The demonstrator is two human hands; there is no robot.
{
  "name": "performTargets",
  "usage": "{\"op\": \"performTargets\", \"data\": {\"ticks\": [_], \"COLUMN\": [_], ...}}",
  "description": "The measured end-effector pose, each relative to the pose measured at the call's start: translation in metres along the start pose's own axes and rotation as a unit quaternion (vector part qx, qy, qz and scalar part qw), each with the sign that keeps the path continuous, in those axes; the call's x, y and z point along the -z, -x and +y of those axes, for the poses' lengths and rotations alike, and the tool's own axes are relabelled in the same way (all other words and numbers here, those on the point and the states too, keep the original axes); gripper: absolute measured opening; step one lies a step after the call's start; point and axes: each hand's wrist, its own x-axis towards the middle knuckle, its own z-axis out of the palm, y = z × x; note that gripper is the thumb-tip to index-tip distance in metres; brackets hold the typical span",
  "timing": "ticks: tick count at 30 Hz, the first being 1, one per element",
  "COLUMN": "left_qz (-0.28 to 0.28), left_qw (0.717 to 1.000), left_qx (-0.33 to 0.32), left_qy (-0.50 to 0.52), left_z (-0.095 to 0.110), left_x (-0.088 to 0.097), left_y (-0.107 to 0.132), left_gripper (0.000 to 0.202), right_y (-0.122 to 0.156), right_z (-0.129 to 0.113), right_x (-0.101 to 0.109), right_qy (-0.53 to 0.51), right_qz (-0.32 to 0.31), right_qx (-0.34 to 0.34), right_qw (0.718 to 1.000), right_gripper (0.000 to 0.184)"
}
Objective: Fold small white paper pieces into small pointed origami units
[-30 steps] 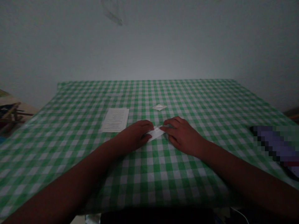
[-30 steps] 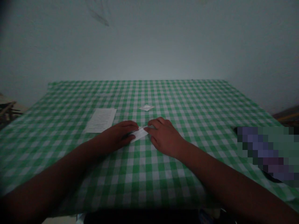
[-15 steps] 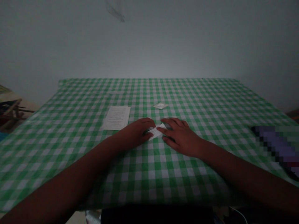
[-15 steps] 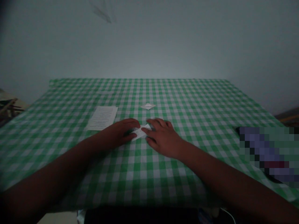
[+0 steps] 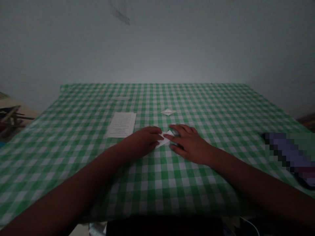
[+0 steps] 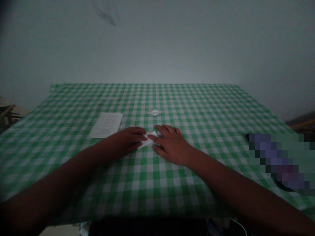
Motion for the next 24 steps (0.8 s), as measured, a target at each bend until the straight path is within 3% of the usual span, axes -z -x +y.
{"op": "performTargets", "data": {"ticks": [9, 24], "left_qz": [-0.002, -0.002], "left_qw": [0.999, 0.999], "left_qx": [0.022, 0.04], "left_qy": [-0.024, -0.013], "left_z": [0.004, 0.006], "left_x": [-0.002, -0.002], "left_y": [0.001, 0.003], "left_gripper": [0.027, 0.028], "right_y": [0.002, 0.006], "right_z": [-0.01, 0.014], "right_x": [0.004, 0.011], "right_qy": [0.023, 0.059], "right_qz": [0.023, 0.025], "right_qx": [0.006, -0.072], "right_qw": [0.999, 0.995], "right_gripper": [0.04, 0.034]}}
